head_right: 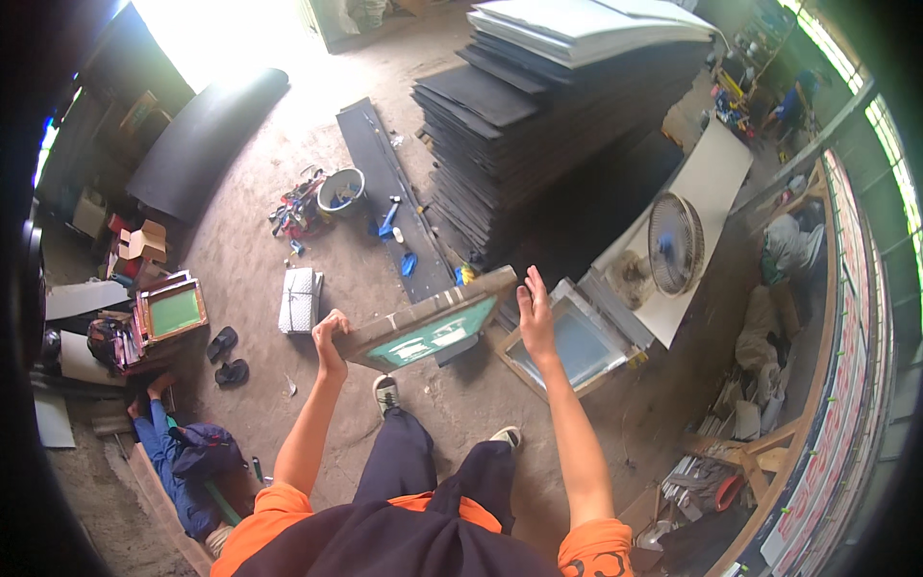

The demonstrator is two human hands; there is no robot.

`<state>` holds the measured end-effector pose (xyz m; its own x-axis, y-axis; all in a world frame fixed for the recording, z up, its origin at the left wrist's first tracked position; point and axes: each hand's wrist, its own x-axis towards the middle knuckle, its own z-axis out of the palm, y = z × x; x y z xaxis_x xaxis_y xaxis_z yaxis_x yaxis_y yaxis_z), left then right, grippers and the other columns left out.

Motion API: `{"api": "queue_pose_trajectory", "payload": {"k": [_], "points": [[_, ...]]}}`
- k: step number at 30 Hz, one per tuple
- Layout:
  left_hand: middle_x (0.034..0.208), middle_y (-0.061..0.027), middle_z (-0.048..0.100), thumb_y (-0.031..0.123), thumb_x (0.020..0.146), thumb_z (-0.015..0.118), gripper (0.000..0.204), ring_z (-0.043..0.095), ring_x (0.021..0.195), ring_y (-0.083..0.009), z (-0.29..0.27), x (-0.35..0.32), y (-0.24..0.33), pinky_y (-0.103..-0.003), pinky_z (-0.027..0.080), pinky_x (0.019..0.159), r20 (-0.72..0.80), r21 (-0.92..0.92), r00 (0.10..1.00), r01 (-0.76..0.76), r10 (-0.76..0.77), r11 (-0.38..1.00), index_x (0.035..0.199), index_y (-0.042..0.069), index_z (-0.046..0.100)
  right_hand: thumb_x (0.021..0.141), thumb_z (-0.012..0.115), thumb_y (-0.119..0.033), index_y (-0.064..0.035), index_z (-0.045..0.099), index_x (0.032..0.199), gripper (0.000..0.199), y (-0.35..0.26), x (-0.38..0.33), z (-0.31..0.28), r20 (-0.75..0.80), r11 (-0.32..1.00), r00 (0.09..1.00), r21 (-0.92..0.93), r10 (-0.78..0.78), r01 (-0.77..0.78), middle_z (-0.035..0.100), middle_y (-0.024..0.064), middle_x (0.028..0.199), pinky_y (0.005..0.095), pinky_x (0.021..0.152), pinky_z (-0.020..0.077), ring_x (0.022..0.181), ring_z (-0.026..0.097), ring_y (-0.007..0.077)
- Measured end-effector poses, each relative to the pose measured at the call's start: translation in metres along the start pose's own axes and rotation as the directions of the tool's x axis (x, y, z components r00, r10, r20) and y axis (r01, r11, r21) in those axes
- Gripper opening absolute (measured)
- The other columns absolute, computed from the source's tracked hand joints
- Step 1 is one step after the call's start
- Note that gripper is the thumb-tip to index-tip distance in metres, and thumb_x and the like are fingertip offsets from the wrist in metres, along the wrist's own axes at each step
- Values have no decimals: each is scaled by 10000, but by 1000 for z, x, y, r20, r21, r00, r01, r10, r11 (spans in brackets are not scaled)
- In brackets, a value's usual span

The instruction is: The person cleans the surface of a wooden-framed screen using a blue cloth and a small white container. They wipe the screen repeatedly, then place it on a stack of other screens. Later, they pick up another screen and continue wiping it.

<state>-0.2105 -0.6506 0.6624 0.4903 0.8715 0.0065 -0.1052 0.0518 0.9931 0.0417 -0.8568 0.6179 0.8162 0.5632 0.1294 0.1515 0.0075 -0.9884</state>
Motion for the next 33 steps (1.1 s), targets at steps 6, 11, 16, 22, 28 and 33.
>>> {"api": "queue_pose_trajectory", "payload": {"k": [6, 11, 16, 22, 28, 33], "points": [[587, -58, 445, 241, 737, 474, 310, 407, 561, -114, -92, 58, 41, -235, 293, 539, 198, -122, 973, -99, 122, 988, 539, 4, 444, 908, 203, -342, -20, 554, 772, 495, -54, 5, 112, -145, 999, 988, -10, -43, 42, 593, 96, 739, 306, 741, 441, 736, 563, 184], [591, -63, 433, 280, 763, 457, 360, 402, 581, -133, -149, 127, 95, -256, 297, 557, 308, -108, 924, -203, 227, 973, 555, -13, 430, 902, 230, -315, -58, 490, 642, 449, -98, 28, 198, -442, 976, 896, 208, 34, 66, 538, 70, 594, 278, 602, 435, 564, 500, 160], [684, -12, 471, 326, 840, 507, 329, 434, 672, -79, -185, 206, 162, -211, 340, 635, 491, -92, 838, -220, 237, 971, 727, 19, 482, 893, 266, -290, -33, 485, 627, 430, -161, 102, 257, -446, 966, 895, 228, -10, 125, 540, 82, 592, 290, 587, 440, 547, 516, 172], [677, 0, 449, 318, 842, 483, 304, 392, 631, -68, -177, 301, 193, -207, 307, 571, 465, -166, 786, -374, 407, 912, 777, 21, 481, 899, 260, -260, -34, 474, 631, 411, -171, 190, 298, -482, 922, 874, 362, 60, 136, 490, 37, 602, 288, 597, 410, 565, 475, 137], [675, 7, 437, 351, 806, 485, 328, 383, 623, -65, -176, 394, 204, -211, 308, 569, 459, -89, 849, -250, 262, 964, 750, 28, 475, 898, 267, -278, -26, 468, 620, 425, -145, 277, 344, -504, 883, 858, 443, 100, 158, 481, 32, 614, 284, 596, 407, 576, 470, 131], [622, 26, 415, 283, 798, 500, 270, 405, 604, -65, -157, 447, 208, -205, 321, 556, 387, -40, 873, -306, 297, 951, 719, 25, 506, 924, 295, -320, 12, 587, 908, 443, -99, 365, 371, -544, 996, 837, 21, -65, 91, 585, 113, 937, 328, 781, 386, 869, 485, 199]]}}
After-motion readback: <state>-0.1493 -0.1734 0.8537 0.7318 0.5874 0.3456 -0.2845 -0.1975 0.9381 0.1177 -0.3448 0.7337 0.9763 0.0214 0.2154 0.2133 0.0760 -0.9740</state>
